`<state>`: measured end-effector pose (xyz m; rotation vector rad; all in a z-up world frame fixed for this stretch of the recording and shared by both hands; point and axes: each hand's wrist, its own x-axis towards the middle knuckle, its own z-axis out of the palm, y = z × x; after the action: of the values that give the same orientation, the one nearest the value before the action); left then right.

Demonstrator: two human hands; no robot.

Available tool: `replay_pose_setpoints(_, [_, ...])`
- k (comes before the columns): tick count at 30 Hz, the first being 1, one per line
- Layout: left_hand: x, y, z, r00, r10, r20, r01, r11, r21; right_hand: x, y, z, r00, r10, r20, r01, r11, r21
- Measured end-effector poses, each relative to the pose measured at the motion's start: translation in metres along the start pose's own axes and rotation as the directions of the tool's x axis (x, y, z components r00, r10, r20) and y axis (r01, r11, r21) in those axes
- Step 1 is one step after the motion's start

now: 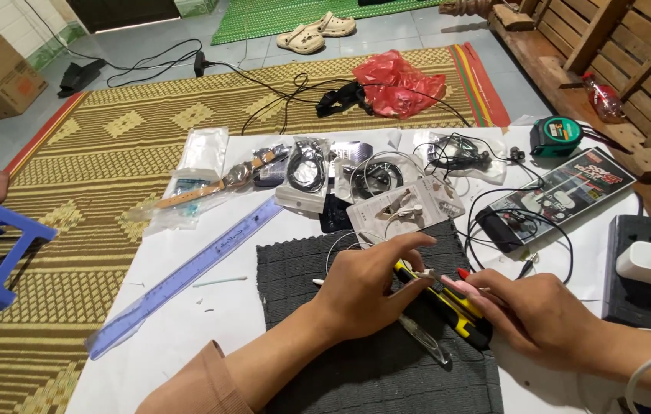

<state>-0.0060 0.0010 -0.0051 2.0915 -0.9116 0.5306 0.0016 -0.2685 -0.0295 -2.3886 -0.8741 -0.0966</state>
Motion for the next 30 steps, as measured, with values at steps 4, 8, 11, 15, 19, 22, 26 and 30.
replay_pose_setpoints(4, [-0.0001,-0.001,-0.0001,1.0,-0.009,0.011,0.009,1.0,-0.008,0.0001,-0.0007,-0.0002,1.0,-0.002,-0.014,0.002,1.0,0.0])
replay_pose_setpoints(8, [-0.0005,-0.002,0.0009,1.0,-0.007,0.007,0.007,1.0,-0.008,0.0,-0.0008,-0.0004,0.999,-0.036,-0.02,0.035,0.999,-0.023])
replay_pose_setpoints(11, [0.0,-0.0019,0.0006,1.0,0.003,0.014,-0.003,1.0,-0.002,0.0,-0.0007,-0.0005,1.0,-0.031,-0.006,0.031,0.999,-0.015])
replay_pose_setpoints(15, [-0.0005,-0.0026,0.0007,1.0,-0.015,0.019,0.015,1.0,0.0,-0.0011,0.0006,0.0008,0.999,-0.021,-0.024,0.021,1.0,-0.005])
replay_pose_setpoints(19, [0.0003,-0.0031,0.0006,1.0,-0.002,0.008,0.002,1.0,0.007,-0.0009,0.0022,0.0004,1.0,-0.015,-0.017,0.015,1.0,0.014])
replay_pose_setpoints(22, [-0.0001,-0.0054,0.0005,1.0,-0.003,0.015,0.003,1.0,0.012,0.0011,-0.0015,-0.0019,0.999,-0.039,-0.024,0.039,0.999,0.037])
replay_pose_setpoints(26, [0.0003,-0.005,0.0004,1.0,-0.011,0.025,0.011,1.0,0.019,0.0004,-0.0003,-0.0013,0.996,-0.07,-0.047,0.071,0.997,0.035])
replay_pose_setpoints(30, [0.0001,-0.005,0.0005,0.999,-0.023,0.028,0.023,1.0,0.006,0.0004,-0.0014,-0.0016,0.996,-0.075,-0.047,0.076,0.997,0.018])
